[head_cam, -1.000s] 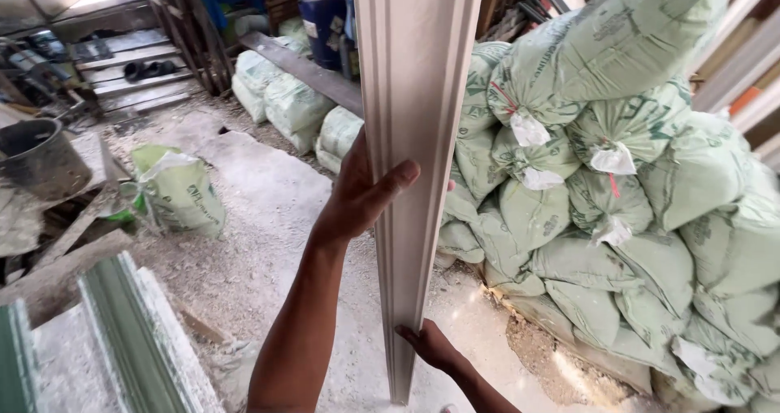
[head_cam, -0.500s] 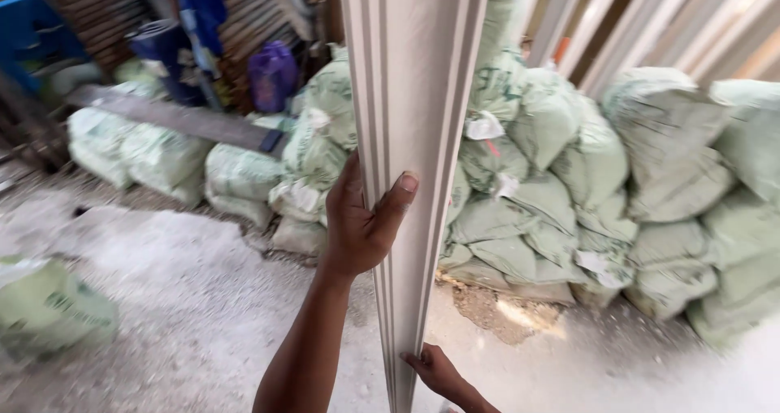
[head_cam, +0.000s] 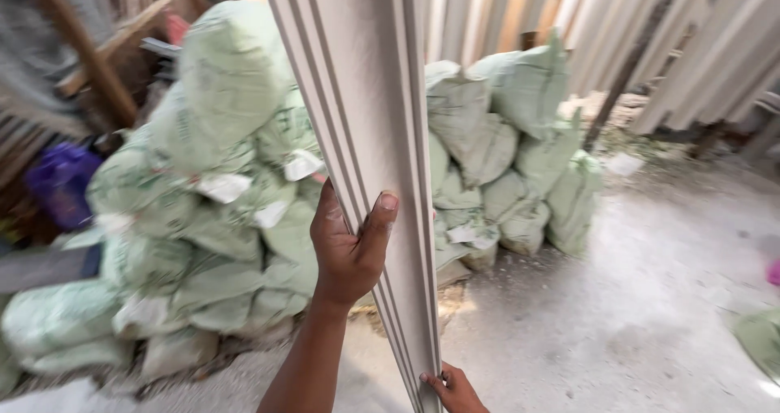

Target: Cleaning residue off a workbench and plaster crown moldings, then transporting the moldings to a vertical storage rack.

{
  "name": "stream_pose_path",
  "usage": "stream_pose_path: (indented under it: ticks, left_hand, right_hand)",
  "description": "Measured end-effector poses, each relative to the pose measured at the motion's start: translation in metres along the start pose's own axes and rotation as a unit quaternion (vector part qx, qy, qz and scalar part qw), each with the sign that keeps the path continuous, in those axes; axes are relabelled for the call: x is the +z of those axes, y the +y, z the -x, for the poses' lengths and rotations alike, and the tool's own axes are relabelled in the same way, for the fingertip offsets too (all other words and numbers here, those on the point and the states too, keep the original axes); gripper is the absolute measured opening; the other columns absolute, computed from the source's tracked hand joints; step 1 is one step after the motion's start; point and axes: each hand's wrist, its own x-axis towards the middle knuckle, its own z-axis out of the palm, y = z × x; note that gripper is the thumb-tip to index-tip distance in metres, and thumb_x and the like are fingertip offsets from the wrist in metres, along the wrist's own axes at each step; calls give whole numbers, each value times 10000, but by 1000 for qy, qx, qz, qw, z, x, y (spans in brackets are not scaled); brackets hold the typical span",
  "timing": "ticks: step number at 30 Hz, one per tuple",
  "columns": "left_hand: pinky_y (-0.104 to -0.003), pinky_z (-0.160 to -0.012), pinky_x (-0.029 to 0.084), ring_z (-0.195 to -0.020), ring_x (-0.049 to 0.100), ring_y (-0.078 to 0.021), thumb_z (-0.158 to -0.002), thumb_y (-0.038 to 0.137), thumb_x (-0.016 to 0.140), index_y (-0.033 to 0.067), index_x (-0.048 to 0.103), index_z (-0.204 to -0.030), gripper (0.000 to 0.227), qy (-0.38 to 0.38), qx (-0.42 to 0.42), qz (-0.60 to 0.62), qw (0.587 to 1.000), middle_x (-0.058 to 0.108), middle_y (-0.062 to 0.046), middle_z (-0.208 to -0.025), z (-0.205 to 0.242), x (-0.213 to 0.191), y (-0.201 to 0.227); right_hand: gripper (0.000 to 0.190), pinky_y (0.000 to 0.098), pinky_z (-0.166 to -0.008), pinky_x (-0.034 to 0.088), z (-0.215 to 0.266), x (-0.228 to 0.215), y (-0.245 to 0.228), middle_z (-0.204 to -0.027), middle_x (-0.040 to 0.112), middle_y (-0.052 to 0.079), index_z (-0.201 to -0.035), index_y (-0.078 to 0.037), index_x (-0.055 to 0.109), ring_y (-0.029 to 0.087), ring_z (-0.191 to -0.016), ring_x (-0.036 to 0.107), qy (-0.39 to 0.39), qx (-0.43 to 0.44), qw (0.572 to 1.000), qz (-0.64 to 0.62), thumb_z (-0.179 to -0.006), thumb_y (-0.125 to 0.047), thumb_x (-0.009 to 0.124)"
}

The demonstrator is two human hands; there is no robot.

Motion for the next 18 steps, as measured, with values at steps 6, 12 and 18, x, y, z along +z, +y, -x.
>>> stream_pose_path:
  ticks: [6, 12, 18]
  left_hand:
    - [-209, -540, 496, -585, 495, -80, -997, 47, 603, 29, 558, -1227, 235, -41, 51, 57, 996, 597, 6, -778, -14, 124, -64]
    - [-224, -700, 490, -719, 536, -72, -1014, 74, 601, 28, 536, -1251, 250, -67, 27, 88, 993, 636, 2, -906, -27, 226, -78]
    - [-226, -642, 488, -655, 532, -64, -1025, 97, 610, 39, 550, -1195, 190, -100, 43, 143, 984, 619, 23, -834, -47, 316, -117]
  right_hand:
    - [415, 389, -1016, 556, -14, -106, 75, -1178, 753, 129, -1250, -76, 678, 235, -1079, 722, 101, 0, 990, -101, -927, -336, 695]
    - [386, 298, -968, 543, -10, -200, 116, -1068, 870, 70, -1223, -86, 757, 137, -1032, 783, 188, -12, 975, -119, -913, -311, 707]
    - [451, 351, -1015, 540, -11, -279, 165, -1166, 850, 82, -1293, -121, 715, 183, -1141, 777, 278, 2, 954, -115, -914, -365, 682]
